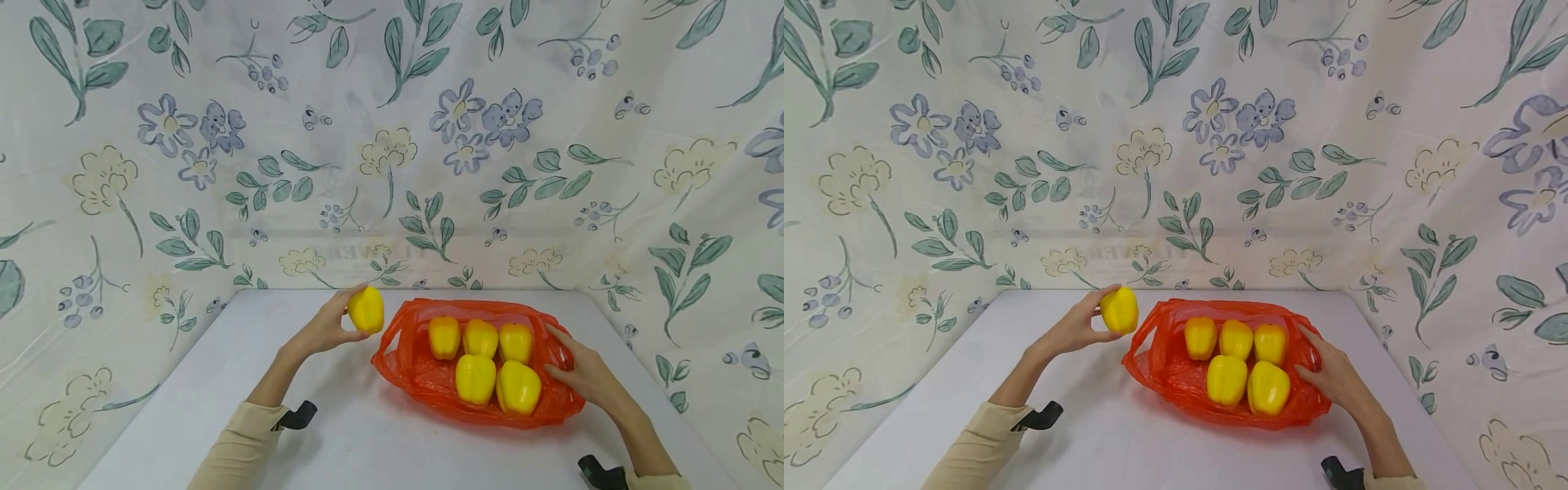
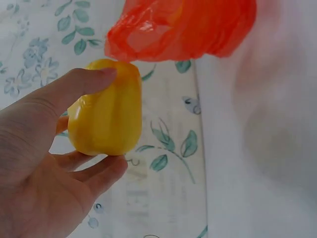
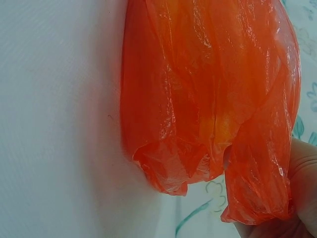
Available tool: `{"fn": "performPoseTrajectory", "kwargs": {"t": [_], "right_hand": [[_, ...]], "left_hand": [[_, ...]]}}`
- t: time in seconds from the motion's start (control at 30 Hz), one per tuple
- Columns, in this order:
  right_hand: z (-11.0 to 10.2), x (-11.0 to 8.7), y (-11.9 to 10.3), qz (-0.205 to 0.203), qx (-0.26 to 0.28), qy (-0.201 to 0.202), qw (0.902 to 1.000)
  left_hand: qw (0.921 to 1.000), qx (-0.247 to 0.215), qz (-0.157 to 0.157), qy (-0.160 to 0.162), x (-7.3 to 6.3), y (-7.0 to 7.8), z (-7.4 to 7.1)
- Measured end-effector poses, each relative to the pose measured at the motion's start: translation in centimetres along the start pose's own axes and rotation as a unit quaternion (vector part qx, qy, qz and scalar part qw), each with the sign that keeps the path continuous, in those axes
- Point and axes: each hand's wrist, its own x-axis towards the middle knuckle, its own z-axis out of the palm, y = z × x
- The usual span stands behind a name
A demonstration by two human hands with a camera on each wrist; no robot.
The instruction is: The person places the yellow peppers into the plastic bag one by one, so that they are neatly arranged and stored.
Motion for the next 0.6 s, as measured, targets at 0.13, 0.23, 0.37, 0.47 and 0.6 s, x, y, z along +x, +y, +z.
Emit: {"fn": "performPoseTrajectory", "kwargs": {"t": [0.13, 0.23, 0.37, 0.47, 0.6], "right_hand": [[0.0, 0.0, 0.1, -0.001, -0.003, 0.002, 1.0000], [0.0, 0.0, 0.2, -0.003, -0.005, 0.002, 1.0000], [-0.1, 0.0, 0.1, -0.005, -0.005, 0.003, 1.0000], [-0.1, -0.1, 0.0, -0.009, -0.005, 0.006, 0.9999], [-0.1, -0.1, -0.1, -0.013, -0.006, 0.010, 0.9998]], "left_hand": [[0.9999, 0.004, 0.014, 0.000, 0.4, 1.0, -0.3], [0.9997, 0.003, 0.025, -0.001, 0.7, 1.9, -0.3], [0.9990, -0.008, 0.043, -0.008, 1.1, 3.3, -0.1], [0.9981, -0.013, 0.057, -0.017, 1.3, 4.2, 0.2], [0.9968, -0.011, 0.074, -0.029, 1.6, 5.3, 0.6]]}}
